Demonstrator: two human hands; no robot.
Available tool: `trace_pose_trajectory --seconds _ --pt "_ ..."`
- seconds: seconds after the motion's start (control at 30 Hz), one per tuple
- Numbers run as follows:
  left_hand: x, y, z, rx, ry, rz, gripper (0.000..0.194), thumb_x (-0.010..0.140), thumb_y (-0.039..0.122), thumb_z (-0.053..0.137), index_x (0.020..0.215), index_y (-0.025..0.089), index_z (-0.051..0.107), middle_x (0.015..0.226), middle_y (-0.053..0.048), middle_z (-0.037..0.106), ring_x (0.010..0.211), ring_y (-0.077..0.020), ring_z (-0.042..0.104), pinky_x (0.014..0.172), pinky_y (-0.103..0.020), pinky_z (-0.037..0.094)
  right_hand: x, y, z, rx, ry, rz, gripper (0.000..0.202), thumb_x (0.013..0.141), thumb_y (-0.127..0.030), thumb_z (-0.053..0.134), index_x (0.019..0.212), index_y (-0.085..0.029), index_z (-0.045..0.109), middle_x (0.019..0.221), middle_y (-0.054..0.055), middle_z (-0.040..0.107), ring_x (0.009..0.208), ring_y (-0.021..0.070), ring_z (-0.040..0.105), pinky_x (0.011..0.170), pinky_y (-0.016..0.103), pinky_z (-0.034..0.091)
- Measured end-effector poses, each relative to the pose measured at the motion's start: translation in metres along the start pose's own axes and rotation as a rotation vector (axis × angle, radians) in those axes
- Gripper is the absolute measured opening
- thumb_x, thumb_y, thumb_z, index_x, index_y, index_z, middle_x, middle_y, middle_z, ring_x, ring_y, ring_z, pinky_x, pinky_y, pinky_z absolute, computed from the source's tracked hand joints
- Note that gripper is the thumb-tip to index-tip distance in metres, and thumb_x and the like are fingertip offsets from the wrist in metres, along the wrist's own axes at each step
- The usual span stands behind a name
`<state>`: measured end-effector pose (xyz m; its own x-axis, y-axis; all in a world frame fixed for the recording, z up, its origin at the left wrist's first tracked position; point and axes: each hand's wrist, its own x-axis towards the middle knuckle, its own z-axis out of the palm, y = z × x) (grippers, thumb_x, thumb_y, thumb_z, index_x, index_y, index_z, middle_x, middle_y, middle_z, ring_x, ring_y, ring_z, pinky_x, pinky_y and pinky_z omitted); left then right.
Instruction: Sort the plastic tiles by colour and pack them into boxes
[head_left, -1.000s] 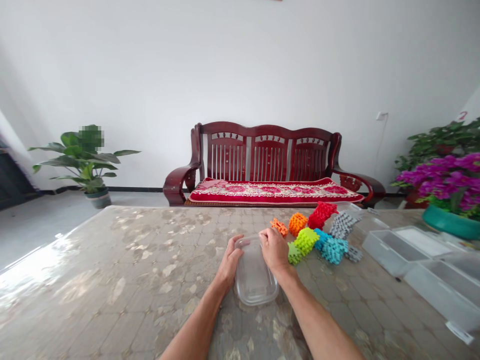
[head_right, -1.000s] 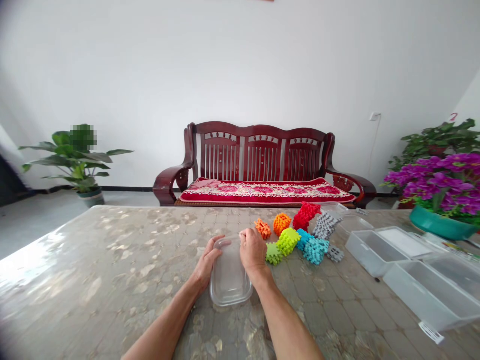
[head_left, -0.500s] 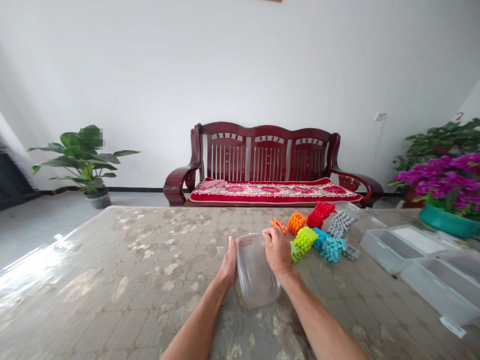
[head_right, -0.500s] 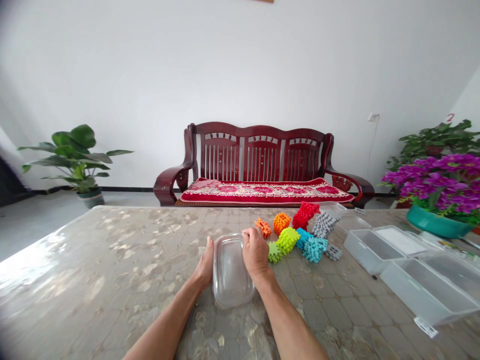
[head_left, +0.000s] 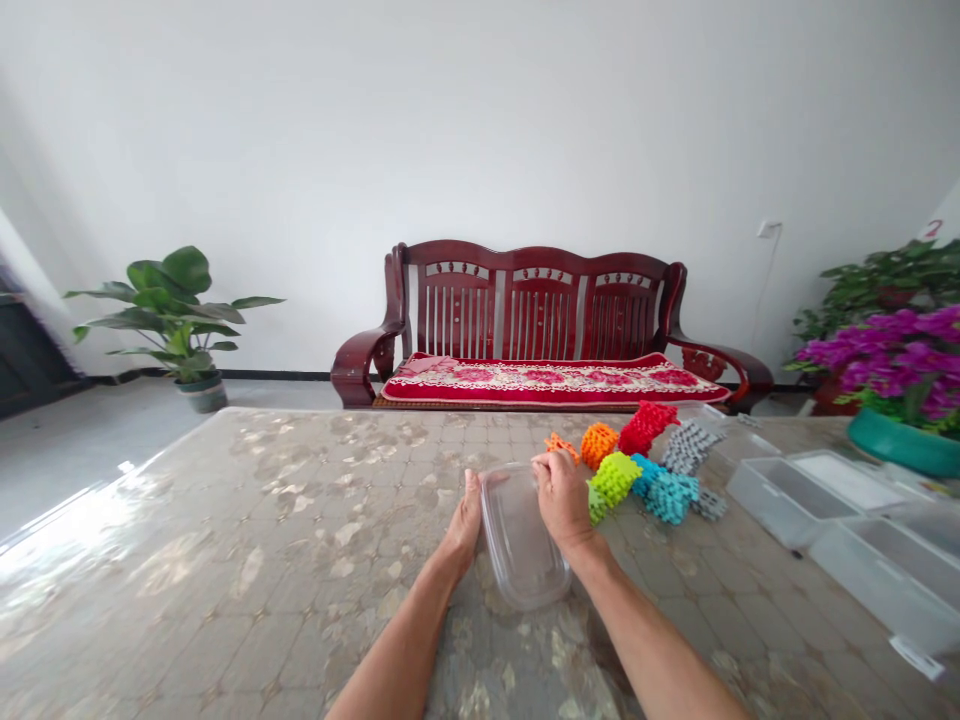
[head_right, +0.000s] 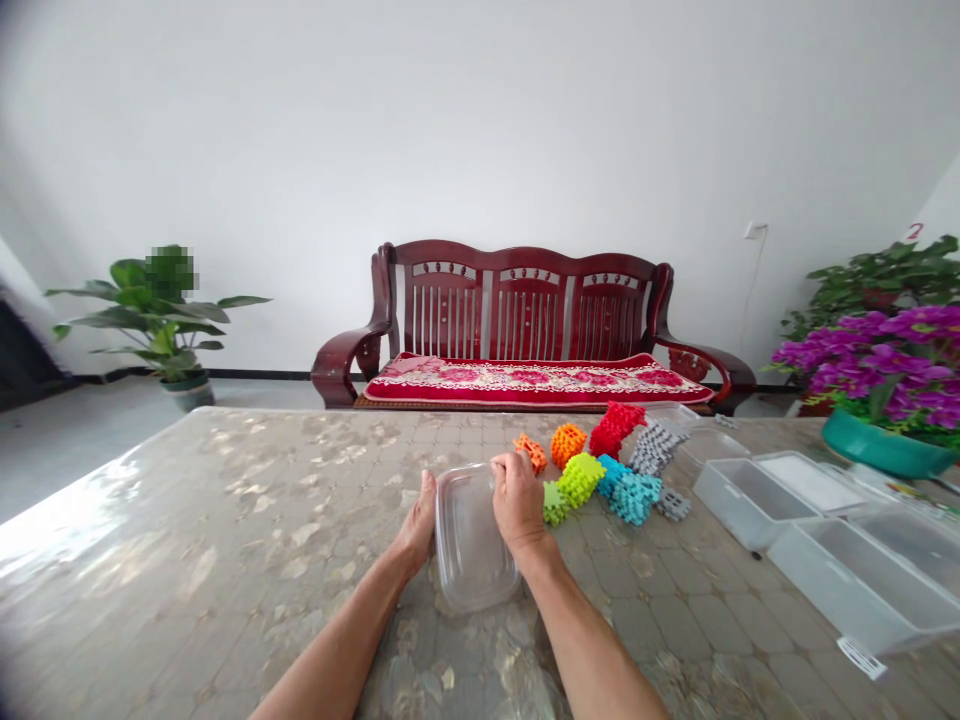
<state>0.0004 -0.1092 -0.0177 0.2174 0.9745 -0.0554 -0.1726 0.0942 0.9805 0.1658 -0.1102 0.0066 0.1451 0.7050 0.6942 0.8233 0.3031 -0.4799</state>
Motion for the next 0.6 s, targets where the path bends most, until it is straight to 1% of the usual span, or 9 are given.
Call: trace_pose_trajectory --seconds 0.17,0.27,0.37,0.5,0.6 --pt "-0.006 0.015 0.003 -0.016 0.015 -0.086 0.083 0.087 0.074 0.018 0.120 0.016 0.067 0.112 -0.009 0.073 0.113 -0.0279 0.061 0.105 -0.039 0.040 0.000 -0.003 -0.002 0.027 0.055 -0.059 0.021 0.095 -0.024 0.040 0.085 -0.020 0.058 0.083 0.005 0.059 0.078 0.0177 0.056 0.070 0.029 0.044" --pt "-0.009 0.022 0.006 -0.061 0.012 -0.138 0.081 0.088 0.073 0.021 0.117 0.014 0.069 0.106 -0.010 0.074 0.108 -0.0280 0.064 0.102 -0.038 0.042 0.001 -0.006 -0.004 0.051 0.062 -0.081 0.021 0.095 -0.024 0.041 0.084 -0.021 0.058 0.082 0.005 0.058 0.078 0.0176 0.056 0.071 0.030 0.045" --pt "-0.008 0.024 0.006 -0.092 -0.004 -0.154 0.080 0.087 0.073 0.026 0.115 0.013 0.070 0.101 -0.010 0.075 0.105 -0.0280 0.065 0.102 -0.038 0.042 0.002 -0.008 -0.006 0.074 0.062 -0.110 0.019 0.095 -0.024 0.041 0.085 -0.021 0.057 0.083 0.005 0.058 0.080 0.0180 0.056 0.073 0.031 0.045" --pt "-0.005 0.021 0.002 -0.111 -0.060 -0.150 0.078 0.086 0.073 0.029 0.112 0.012 0.071 0.102 -0.009 0.075 0.105 -0.0271 0.064 0.105 -0.037 0.039 0.004 -0.008 -0.007 0.068 0.050 -0.145 0.019 0.096 -0.023 0.041 0.086 -0.021 0.057 0.084 0.005 0.058 0.081 0.0181 0.056 0.076 0.032 0.046" --pt "-0.001 0.022 -0.003 -0.099 -0.073 -0.193 0.075 0.085 0.072 0.034 0.107 0.011 0.072 0.100 -0.010 0.075 0.105 -0.0275 0.064 0.106 -0.037 0.037 0.006 -0.006 -0.006 0.033 0.033 -0.169 0.018 0.095 -0.022 0.042 0.085 -0.021 0.057 0.084 0.005 0.057 0.081 0.0186 0.056 0.076 0.032 0.046"
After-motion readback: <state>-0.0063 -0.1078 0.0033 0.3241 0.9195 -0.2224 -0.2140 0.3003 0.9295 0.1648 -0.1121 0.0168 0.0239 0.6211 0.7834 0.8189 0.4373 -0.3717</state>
